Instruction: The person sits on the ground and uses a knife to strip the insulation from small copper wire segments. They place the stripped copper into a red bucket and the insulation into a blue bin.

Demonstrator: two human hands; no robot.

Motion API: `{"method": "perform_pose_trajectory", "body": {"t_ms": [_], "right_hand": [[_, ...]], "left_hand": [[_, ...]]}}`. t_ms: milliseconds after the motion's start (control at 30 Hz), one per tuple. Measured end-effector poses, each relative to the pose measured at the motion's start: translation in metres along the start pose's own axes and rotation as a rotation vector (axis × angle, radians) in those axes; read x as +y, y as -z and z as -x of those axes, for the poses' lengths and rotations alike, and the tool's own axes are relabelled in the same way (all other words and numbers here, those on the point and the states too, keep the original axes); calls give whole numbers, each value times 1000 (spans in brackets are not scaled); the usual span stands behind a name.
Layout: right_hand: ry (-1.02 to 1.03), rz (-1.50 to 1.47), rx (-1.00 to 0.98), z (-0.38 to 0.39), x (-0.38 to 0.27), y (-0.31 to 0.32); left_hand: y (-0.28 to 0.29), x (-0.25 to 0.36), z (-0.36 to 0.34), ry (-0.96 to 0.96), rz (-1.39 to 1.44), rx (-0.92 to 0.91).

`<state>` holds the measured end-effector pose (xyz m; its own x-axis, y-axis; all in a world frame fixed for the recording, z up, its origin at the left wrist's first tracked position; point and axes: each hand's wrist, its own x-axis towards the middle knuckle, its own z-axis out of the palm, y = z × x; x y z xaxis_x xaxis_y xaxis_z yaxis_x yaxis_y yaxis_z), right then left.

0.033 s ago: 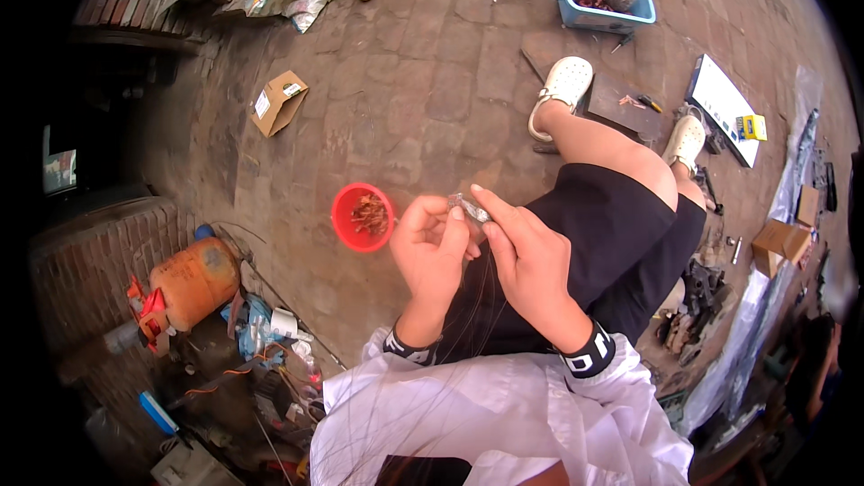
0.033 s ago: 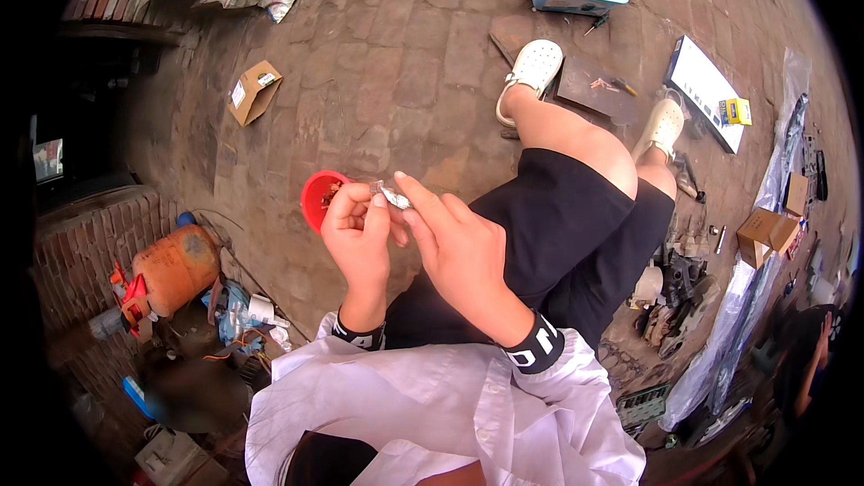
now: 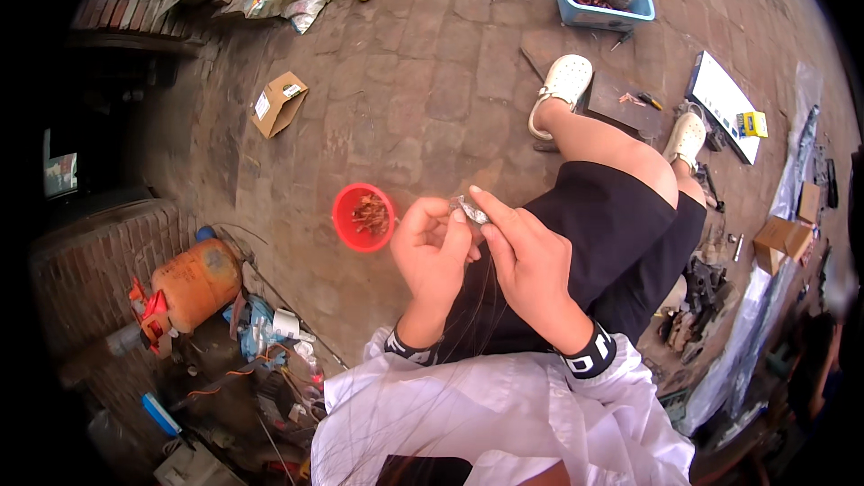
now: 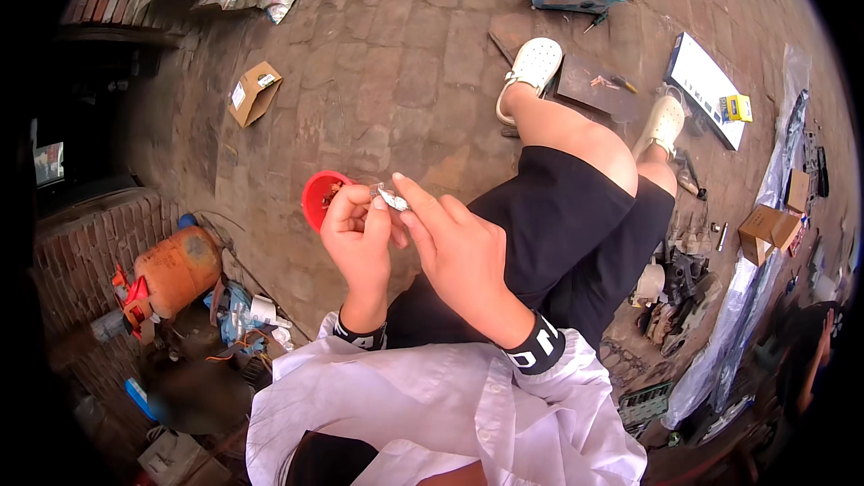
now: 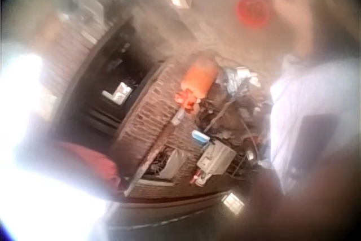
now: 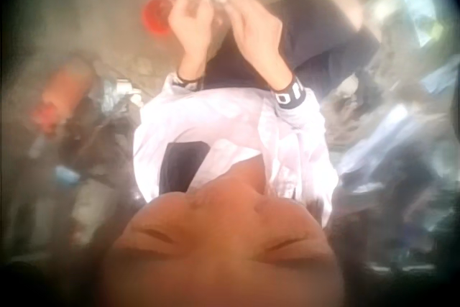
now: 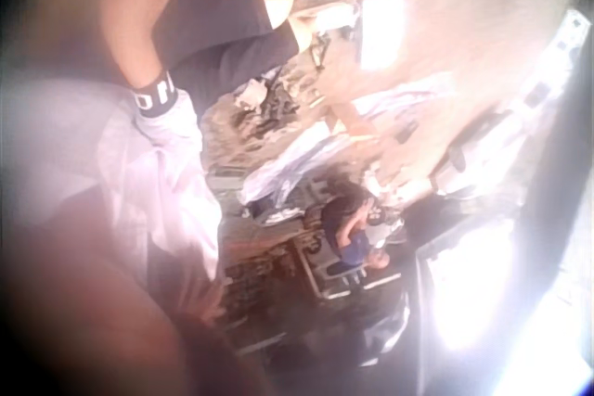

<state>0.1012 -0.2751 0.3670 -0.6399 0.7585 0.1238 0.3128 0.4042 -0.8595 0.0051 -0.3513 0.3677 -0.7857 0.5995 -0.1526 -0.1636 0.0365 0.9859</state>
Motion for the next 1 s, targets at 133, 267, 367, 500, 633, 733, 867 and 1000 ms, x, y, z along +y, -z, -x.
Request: {"method": "perform_pose_trajectory", "body": {"t_ms": [133, 267, 367, 500, 633, 733, 867, 1000], "right_hand": [[38, 67, 37, 4, -6, 2], [38, 34, 57, 5, -6, -2], [27, 6, 68, 4, -5, -8], [-34, -89, 41, 1, -6, -19], [-130, -177, -4, -6, -9, -28], [-135, -124, -16, -8, -2, -43], [-358, -68, -16, -38, 28, -52], [-287, -310, -32, -31, 6, -27]], "left_hand": [[-3, 3, 4, -94, 30, -18], [-4, 1, 2, -159, 19, 4], [-2, -2, 2, -148, -17, 18], [2, -5, 2, -132, -78, 76], [5, -8, -5, -126, -119, 135], [10, -16, -10, -91, -137, 157], [2, -20, 13, -144, -115, 63], [1, -5, 1, -27, 98, 178]]}}
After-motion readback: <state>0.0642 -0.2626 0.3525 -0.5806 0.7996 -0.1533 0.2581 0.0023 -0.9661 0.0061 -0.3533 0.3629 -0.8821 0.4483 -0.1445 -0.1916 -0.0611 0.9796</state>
